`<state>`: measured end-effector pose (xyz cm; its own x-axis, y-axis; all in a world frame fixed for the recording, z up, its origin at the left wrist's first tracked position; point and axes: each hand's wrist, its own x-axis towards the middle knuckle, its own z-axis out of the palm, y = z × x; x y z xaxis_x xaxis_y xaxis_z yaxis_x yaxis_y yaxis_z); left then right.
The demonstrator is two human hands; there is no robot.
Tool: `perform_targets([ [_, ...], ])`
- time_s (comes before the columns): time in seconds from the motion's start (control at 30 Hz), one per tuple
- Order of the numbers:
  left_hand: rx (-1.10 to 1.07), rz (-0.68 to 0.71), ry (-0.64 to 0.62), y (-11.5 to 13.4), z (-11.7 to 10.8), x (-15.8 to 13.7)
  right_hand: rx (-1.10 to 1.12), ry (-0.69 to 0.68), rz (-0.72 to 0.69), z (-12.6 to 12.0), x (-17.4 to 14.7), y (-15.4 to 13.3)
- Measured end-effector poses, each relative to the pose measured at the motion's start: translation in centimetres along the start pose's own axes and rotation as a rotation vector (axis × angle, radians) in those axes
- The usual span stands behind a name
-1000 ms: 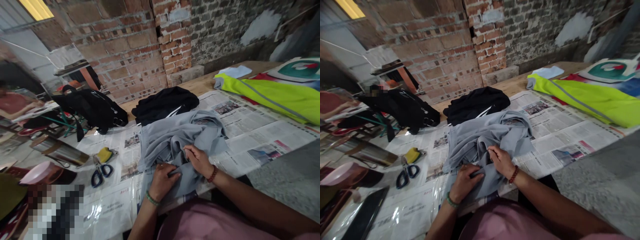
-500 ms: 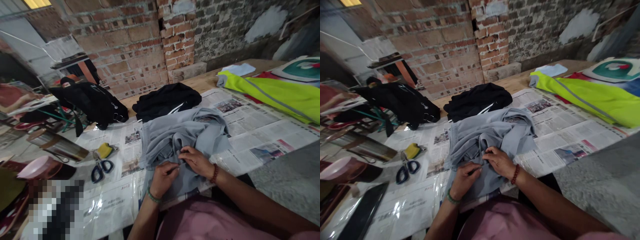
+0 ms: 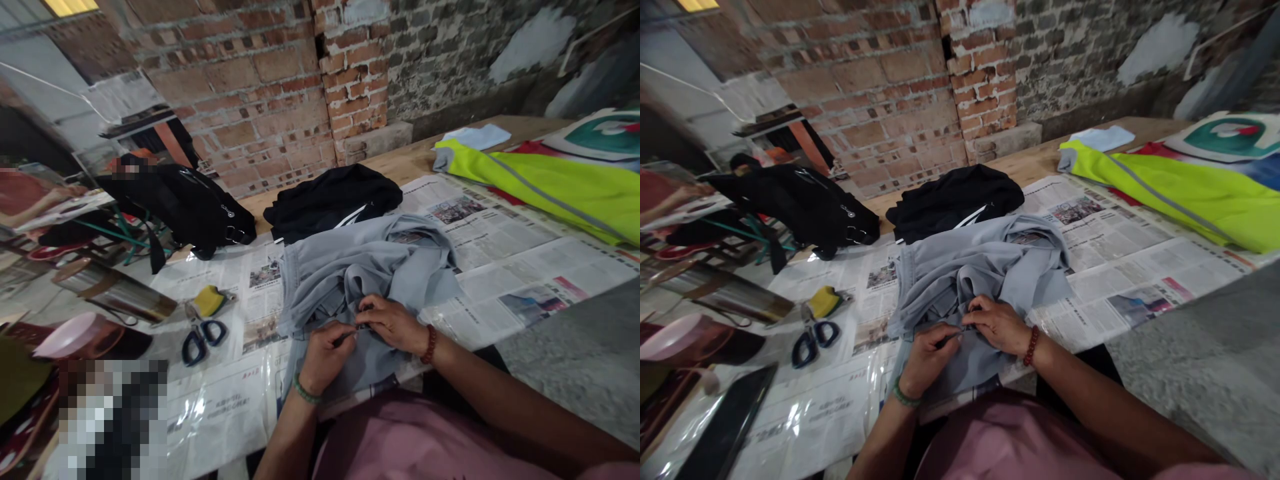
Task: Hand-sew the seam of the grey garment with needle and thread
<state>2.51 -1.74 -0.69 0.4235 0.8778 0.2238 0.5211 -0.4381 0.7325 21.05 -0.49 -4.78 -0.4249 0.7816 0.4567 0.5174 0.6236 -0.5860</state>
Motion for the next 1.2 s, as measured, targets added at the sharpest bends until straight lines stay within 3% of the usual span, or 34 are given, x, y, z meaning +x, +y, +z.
perform_targets([
  [0.6,-0.056,0.010,-0.077,0.0,0.0,0.0,0.182,-0.042,-0.033,-0.7,0.2,-0.4],
  [0.7,-0.042,0.027,-0.077,0.0,0.0,0.0,0.365,0.003,0.059,-0.9,0.6,-0.5],
  [0.9,0.001,0.075,-0.088,-0.1,-0.1,-0.1,0.754,-0.006,0.434,-2.0,1.8,-1.4],
  [1.2,0.004,0.101,-0.015,0.5,-0.5,-0.3,0.881,-0.026,0.441,-1.6,2.9,-3.0],
])
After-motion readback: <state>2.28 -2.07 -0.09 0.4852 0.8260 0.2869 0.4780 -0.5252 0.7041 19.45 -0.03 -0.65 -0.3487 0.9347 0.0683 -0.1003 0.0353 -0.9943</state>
